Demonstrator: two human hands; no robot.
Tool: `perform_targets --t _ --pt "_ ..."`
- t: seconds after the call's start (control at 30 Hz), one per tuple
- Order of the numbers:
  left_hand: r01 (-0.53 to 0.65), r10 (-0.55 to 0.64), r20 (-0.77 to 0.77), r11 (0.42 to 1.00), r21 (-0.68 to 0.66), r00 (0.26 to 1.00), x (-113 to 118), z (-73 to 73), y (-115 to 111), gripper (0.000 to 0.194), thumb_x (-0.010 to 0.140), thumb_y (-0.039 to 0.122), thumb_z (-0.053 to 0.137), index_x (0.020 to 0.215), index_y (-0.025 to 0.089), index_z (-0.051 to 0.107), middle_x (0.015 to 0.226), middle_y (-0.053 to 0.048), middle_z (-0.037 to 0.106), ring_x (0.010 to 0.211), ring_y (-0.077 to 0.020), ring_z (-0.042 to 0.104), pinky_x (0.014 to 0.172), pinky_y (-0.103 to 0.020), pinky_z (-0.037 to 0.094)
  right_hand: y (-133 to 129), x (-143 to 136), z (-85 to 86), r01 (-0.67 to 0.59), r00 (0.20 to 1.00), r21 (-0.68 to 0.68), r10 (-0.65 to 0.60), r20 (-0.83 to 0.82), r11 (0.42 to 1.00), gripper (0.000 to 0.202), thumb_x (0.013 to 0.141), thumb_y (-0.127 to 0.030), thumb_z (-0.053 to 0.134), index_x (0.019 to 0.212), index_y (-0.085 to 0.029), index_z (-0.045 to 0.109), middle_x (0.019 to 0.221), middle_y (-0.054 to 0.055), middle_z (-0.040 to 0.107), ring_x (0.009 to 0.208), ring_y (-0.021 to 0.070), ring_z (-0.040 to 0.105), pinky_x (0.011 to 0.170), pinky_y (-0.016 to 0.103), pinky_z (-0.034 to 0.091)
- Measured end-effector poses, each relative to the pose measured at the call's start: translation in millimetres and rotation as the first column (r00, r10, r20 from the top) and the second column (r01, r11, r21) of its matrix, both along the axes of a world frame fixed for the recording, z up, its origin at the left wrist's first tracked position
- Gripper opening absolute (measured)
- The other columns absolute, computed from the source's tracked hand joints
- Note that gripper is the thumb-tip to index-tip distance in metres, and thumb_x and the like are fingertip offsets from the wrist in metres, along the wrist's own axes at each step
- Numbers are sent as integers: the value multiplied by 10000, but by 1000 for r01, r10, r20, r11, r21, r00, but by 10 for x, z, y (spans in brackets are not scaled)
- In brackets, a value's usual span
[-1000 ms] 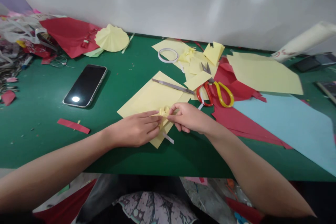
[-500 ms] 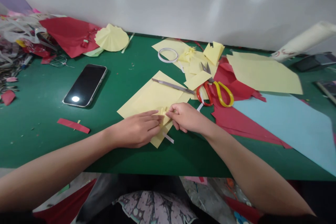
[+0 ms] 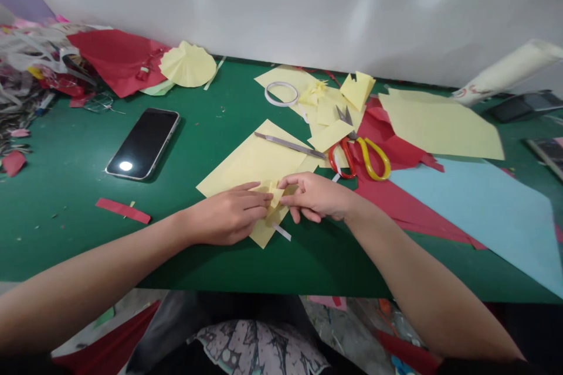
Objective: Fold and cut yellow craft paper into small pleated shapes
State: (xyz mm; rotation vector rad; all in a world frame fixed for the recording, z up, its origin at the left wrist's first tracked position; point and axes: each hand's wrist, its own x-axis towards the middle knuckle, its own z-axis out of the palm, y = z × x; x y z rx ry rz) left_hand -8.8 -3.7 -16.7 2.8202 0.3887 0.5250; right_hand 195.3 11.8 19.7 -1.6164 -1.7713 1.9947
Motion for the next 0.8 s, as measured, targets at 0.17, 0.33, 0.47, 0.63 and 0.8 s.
perform_targets --t 0.17,0.33,0.47,0.63,0.8 --pt "-15 15 5 1000 7 1000 10 27 -6 262 760 72 384 986 99 513 1019 -95 588 1084 -188 464 981 -407 332 -30 -53 -72 101 995 116 -103 10 988 200 772 -230 493 942 -128 470 524 -12 603 261 14 359 289 147 231" --pt "-25 26 -19 999 42 999 36 37 -17 247 750 76 390 957 80 525 955 -109 605 1050 -197 490 969 -386 351 -38 -45 -110 104 993 183 -113 40 978 171 757 -307 515 806 -144 511 511 -22 585 272 10 331 295 152 238" --pt "-25 27 -25 998 66 999 46 43 -21 244 742 78 394 948 73 525 950 -110 601 1016 -196 506 976 -369 345 -48 -31 -136 100 992 250 -117 55 963 179 764 -323 499 812 -152 516 498 -26 567 281 16 349 300 149 241" --pt "-29 31 -30 998 54 999 56 60 -35 246 737 74 388 950 75 510 979 -121 582 1015 -206 498 969 -384 351 -70 -35 -153 106 992 288 -122 40 952 159 773 -311 480 787 -157 515 476 -34 548 279 23 351 302 150 253" --pt "-97 98 25 994 -51 995 76 36 -75 323 766 95 364 1081 74 431 997 -135 548 1000 -214 486 886 -413 418 -84 -55 -133 85 990 293 -113 80 952 186 791 -332 449 800 -157 514 455 -44 525 274 24 352 316 156 264"
